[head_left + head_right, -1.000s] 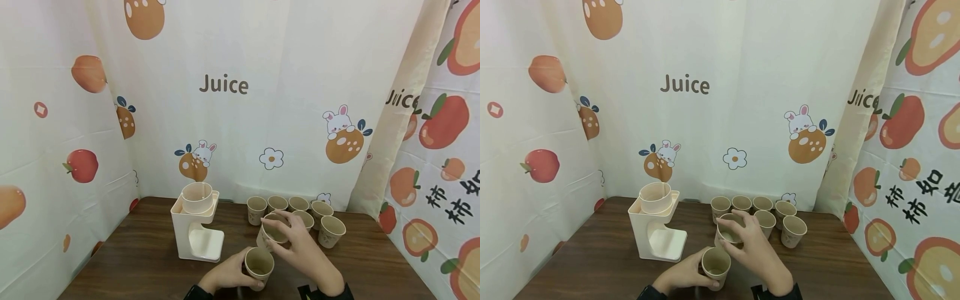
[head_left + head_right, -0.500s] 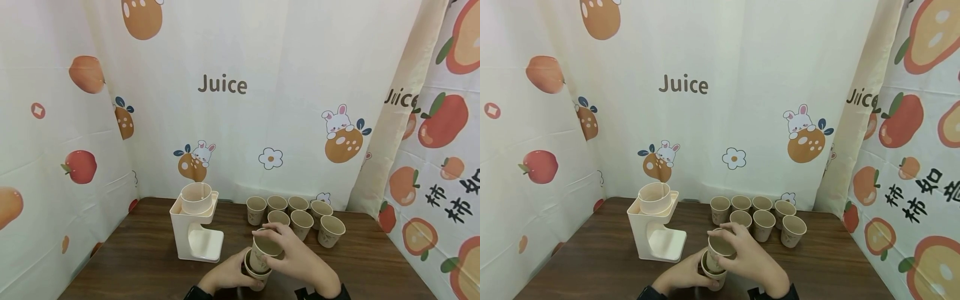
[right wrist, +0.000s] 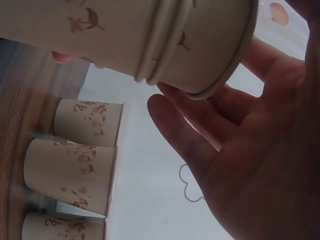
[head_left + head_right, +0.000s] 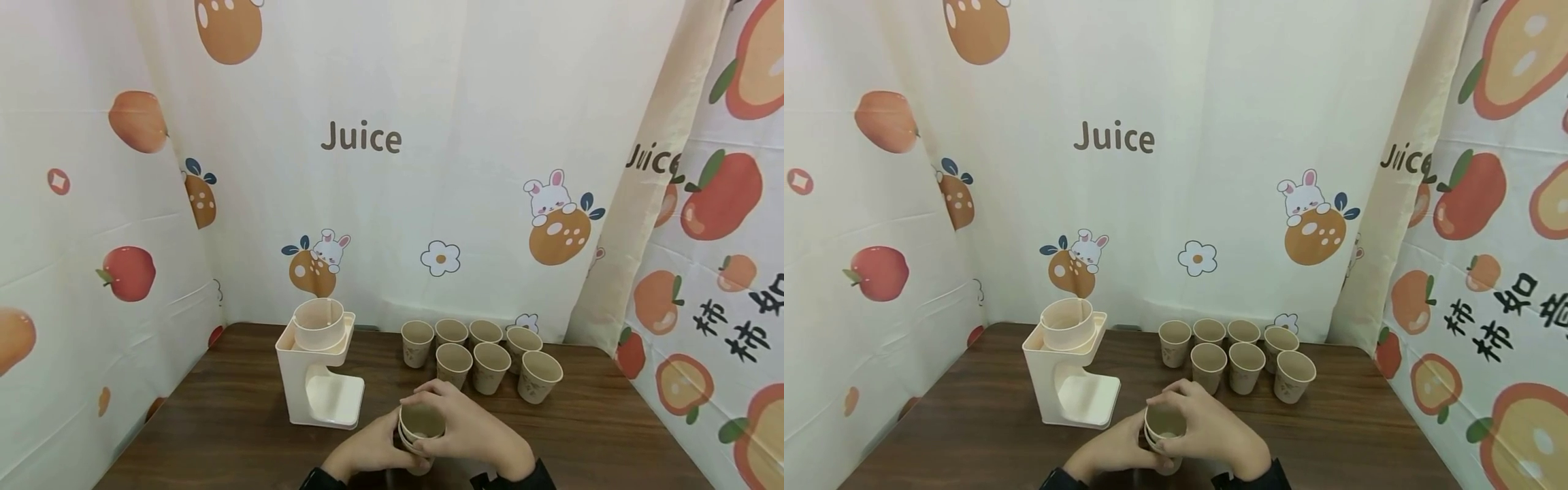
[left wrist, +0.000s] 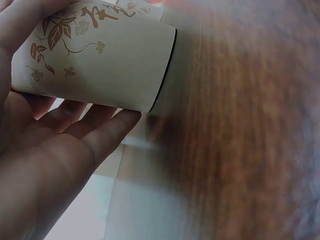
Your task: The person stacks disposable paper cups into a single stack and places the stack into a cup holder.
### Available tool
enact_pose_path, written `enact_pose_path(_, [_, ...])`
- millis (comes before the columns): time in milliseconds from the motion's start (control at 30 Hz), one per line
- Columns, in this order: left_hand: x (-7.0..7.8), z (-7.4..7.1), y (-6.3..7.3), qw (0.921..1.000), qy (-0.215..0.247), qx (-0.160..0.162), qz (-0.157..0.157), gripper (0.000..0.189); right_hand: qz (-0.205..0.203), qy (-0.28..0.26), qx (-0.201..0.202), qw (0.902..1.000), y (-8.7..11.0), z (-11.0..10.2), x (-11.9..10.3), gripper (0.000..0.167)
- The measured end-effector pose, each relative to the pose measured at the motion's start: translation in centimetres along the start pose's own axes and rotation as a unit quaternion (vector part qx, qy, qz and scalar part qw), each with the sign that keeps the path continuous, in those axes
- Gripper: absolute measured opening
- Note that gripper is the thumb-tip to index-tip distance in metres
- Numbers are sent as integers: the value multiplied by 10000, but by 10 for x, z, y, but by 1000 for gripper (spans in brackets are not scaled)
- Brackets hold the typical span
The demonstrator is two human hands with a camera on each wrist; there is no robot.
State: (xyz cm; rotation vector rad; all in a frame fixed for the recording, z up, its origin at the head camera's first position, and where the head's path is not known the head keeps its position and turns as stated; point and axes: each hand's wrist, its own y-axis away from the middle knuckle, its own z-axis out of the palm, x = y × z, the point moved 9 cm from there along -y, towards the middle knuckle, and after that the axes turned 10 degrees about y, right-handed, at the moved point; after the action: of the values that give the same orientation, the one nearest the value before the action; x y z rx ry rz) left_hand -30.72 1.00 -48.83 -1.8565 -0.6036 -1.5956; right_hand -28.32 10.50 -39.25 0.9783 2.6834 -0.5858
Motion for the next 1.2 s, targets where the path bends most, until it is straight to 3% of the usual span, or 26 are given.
enact_pose_path(300, [5, -1, 2, 9993, -328, 123, 107, 65, -74, 136, -56, 9999, 0, 4, 0, 54])
enact_pose_path(767, [1, -2, 1, 9997, -211, 25, 95, 66, -232, 123, 12, 9997, 0, 6, 1, 56])
enact_pose_path(933, [1, 1, 0, 9999, -101, -18, 60, 66, 202, -13, -58, 9998, -2, 6, 9, 47])
enact_pose_path(1033, [1, 1, -1, 9997, -202, 74, 106, 68, 496, 34, 141, 9987, -3, 1, 18, 40])
enact_pose_path(1200, [3, -1, 1, 9989, -372, 248, 171, 72, 574, 148, 532, 9968, -5, -7, 28, 33])
